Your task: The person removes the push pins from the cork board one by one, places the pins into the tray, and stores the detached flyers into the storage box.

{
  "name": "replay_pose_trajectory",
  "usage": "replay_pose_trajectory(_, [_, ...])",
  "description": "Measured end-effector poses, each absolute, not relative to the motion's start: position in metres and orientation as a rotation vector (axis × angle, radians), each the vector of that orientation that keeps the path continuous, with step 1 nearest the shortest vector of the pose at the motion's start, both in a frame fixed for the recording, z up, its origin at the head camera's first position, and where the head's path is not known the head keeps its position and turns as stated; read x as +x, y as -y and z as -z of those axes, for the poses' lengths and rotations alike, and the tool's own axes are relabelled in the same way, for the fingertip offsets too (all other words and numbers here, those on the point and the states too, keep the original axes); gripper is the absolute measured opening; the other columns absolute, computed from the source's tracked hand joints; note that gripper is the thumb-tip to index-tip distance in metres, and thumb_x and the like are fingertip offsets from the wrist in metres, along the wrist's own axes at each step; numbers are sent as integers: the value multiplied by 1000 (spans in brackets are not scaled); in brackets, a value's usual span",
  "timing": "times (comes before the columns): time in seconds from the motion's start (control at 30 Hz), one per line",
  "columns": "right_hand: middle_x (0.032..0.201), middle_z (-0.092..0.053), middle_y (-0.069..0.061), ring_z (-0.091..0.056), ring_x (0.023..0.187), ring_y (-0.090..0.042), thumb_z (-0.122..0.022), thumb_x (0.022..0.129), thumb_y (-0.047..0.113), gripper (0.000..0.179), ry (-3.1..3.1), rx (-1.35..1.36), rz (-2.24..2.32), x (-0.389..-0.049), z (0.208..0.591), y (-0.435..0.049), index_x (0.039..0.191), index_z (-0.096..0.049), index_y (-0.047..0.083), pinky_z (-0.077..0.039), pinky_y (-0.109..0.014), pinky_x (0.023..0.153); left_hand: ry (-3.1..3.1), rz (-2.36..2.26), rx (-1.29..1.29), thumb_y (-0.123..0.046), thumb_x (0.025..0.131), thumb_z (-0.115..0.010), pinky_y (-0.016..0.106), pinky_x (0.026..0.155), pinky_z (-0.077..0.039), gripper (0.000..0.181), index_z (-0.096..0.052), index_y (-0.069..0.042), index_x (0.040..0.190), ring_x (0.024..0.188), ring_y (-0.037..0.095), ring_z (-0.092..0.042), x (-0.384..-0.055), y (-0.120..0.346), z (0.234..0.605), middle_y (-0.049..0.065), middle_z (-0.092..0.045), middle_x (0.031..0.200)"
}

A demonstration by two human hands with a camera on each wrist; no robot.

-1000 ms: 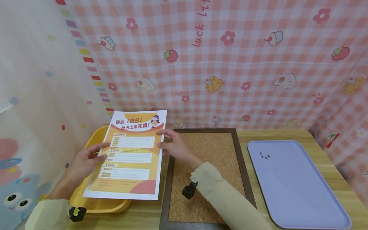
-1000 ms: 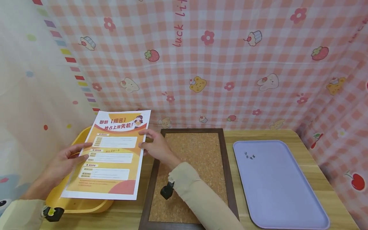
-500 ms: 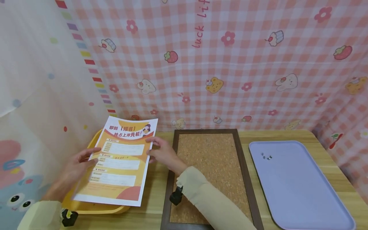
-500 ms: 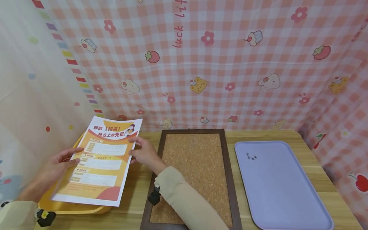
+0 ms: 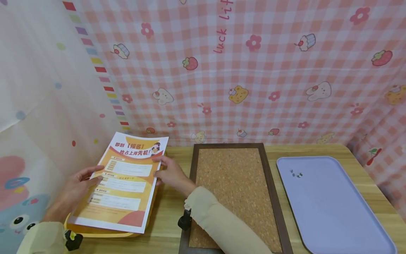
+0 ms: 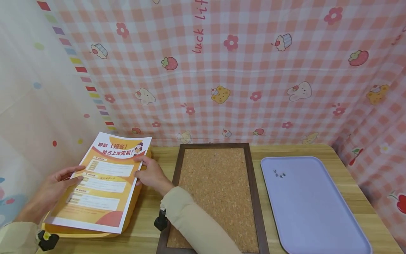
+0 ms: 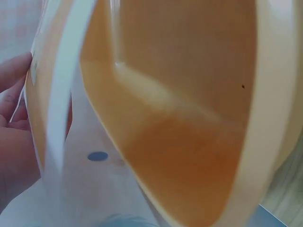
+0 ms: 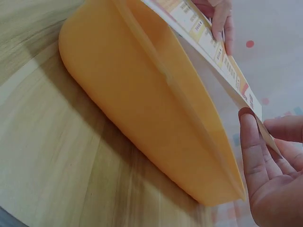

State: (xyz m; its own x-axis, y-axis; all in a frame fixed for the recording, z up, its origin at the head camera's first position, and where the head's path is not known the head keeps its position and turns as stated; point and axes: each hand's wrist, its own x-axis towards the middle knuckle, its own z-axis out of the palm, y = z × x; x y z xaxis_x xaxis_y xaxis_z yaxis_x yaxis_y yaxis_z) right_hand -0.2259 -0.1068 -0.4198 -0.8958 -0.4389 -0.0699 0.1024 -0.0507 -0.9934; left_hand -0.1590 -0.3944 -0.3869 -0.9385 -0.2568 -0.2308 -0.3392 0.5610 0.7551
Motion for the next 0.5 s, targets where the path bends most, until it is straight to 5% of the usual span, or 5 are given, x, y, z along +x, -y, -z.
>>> replay_pose_trajectory(0.13, [131, -59, -13, -59, 55, -16, -65, 86, -11, 48, -1874, -337, 1989, -225, 422, 111, 129, -63, 9, -59, -36, 60, -2667, -1344, -548, -42, 100, -57, 55, 107, -32, 63, -42, -8, 151, 137, 42, -28, -160, 400, 391, 22, -17, 163])
replay_pose_trajectory(0.33, [127, -61, -12, -62, 60, -16, -64, 85, -13, 50, -1860, -329, 1983, -224, 426, 117, 129, -63, 9, -58, -31, 56, -2666, -1357, -543, -41, 100, -58, 21, 82, -42, 63, -42, -6, 150, 122, 35, -38, -160, 407, 397, 24, -25, 159])
replay_pose_trajectory(0.5, [124, -63, -10, -62, 58, -16, -63, 85, -13, 50, -1857, -325, 1985, -223, 425, 122, 130, -62, 8, -58, -31, 55, -2666, -1354, -573, -42, 98, -60, 19, 76, -42, 63, -45, -8, 149, 118, 32, -42, -161, 411, 401, 23, -30, 156])
